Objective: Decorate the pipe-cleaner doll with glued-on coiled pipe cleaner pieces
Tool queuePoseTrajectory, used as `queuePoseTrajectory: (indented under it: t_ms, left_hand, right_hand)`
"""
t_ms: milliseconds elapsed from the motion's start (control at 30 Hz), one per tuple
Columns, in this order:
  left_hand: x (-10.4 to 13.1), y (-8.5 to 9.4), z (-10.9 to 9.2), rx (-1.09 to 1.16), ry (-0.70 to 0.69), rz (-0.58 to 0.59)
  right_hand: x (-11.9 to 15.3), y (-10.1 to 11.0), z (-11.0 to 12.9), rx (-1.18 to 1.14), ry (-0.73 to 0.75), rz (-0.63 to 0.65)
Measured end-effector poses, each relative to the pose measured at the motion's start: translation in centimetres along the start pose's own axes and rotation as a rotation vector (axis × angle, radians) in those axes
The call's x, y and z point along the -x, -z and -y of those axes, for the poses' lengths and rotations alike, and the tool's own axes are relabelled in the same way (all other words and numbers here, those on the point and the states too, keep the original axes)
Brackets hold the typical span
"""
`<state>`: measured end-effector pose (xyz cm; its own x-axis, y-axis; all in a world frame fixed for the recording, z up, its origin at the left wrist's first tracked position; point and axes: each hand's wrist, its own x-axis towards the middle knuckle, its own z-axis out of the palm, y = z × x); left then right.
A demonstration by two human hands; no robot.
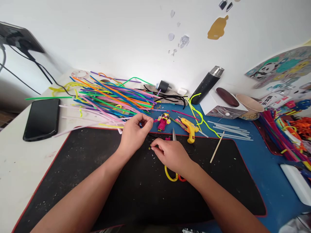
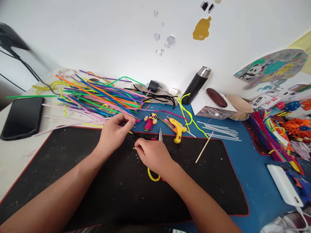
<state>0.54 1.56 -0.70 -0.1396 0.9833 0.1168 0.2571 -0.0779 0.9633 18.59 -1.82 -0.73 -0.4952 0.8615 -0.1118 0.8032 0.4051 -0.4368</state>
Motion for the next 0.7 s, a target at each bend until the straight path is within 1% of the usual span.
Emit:
queuePoseTrajectory:
  t_ms: [200, 433, 700]
  left_hand:
    - [0.08, 0.02, 0.03, 0.0, -0.029, 0.02]
    - [0.11, 0.09, -0.11, 0.013, -0.027, 0.023]
    - [0.15, -0.02, -0.1, 0.044, -0.027, 0.037]
  right_hand:
    - [-0.47, -0.47, 0.22, 0.058, 0.046, 0.017]
    - [-0.83, -0.83, 0.37, 0.165, 0.071, 0.048]
    - [-0.73, -0.42, 0.69, 0.226, 0.083, 0.1]
